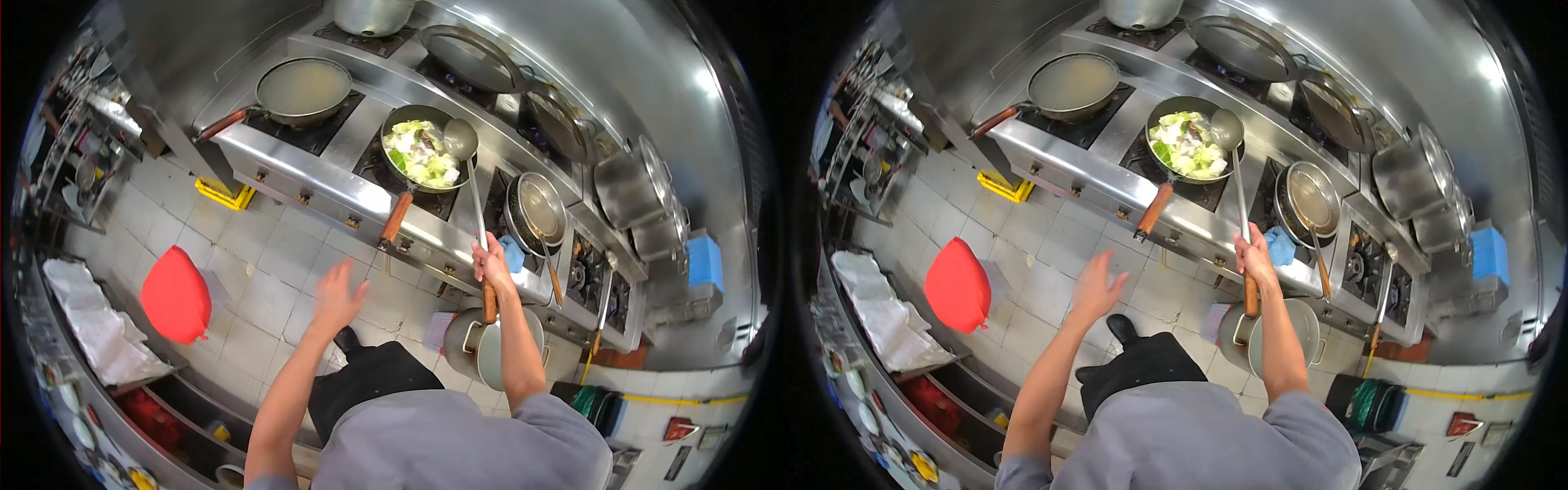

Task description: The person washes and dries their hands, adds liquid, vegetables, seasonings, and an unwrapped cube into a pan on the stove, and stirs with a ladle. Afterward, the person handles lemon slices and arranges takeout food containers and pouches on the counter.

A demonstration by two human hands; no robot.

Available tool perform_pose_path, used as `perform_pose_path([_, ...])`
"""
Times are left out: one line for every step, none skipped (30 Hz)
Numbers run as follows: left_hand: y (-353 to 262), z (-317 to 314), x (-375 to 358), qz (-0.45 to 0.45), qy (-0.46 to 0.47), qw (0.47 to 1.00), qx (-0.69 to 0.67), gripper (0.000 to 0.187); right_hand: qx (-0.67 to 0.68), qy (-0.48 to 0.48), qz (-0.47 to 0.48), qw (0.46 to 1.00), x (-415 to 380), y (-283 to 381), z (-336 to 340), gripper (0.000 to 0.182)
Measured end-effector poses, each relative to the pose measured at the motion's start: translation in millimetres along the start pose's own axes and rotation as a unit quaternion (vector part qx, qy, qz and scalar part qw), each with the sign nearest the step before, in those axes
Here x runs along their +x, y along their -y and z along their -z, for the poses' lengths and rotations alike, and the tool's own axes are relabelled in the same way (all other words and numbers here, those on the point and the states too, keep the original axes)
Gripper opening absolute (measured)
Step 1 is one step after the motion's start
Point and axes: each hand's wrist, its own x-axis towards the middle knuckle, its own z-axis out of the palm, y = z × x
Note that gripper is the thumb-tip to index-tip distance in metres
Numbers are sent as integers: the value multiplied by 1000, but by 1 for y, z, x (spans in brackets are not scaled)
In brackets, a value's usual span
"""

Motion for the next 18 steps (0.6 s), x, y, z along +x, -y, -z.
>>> perform_pose_path([21, 8, -18, 25, 45, 998, 24, 52, 34, 12, 0, 999, -4, 0, 1, 31])
perform_pose_path([42, 19, -38, 53, 89, 993, 48, 49, 50, 24, 0, 998, -7, 0, 1, 32])
perform_pose_path([59, 32, -57, 86, 114, 989, 47, 44, 56, 24, 0, 998, -8, -1, 2, 32])
perform_pose_path([87, 35, -85, 115, 120, 984, 62, 43, 56, 32, 6, 998, -8, -2, 1, 33])
perform_pose_path([120, 33, -118, 145, 125, 978, 76, 41, 55, 42, 14, 998, -7, -2, -2, 34])
perform_pose_path([148, 38, -152, 191, 146, 968, 67, 40, 65, 31, 13, 997, -8, 0, -5, 36])
perform_pose_path([167, 44, -185, 238, 165, 956, 58, 39, 69, 36, 15, 997, -5, -1, -7, 36])
perform_pose_path([171, 56, -213, 254, 164, 950, 75, 33, 30, 21, 23, 999, -3, -2, -7, 35])
perform_pose_path([171, 67, -241, 272, 163, 944, 91, 29, -9, 8, 30, 999, 0, -4, -6, 35])
perform_pose_path([169, 75, -269, 318, 151, 933, 70, 23, -11, -1, 45, 999, 6, -12, -6, 35])
perform_pose_path([167, 80, -298, 366, 136, 919, 49, 19, -9, 13, 45, 999, 14, -24, -7, 35])
perform_pose_path([166, 82, -330, 381, 125, 915, 51, 19, -36, -68, 100, 992, 22, -38, -9, 36])
perform_pose_path([165, 79, -362, 392, 127, 911, 26, 16, -62, -141, 157, 976, 29, -48, -13, 37])
perform_pose_path([158, 77, -387, 407, 121, 905, 0, 16, -58, -188, 201, 959, 34, -55, -18, 39])
perform_pose_path([143, 75, -400, 436, 90, 895, -2, 16, -50, -226, 248, 941, 39, -61, -24, 42])
perform_pose_path([127, 74, -411, 480, 138, 866, 2, 17, -184, -269, 253, 911, 40, -63, -25, 50])
perform_pose_path([109, 76, -422, 527, 182, 830, -2, 20, -262, -290, 235, 890, 53, -82, -17, 56])
perform_pose_path([102, 73, -440, 520, 112, 842, -86, 20, -426, -361, 337, 758, 67, -108, -15, 60])
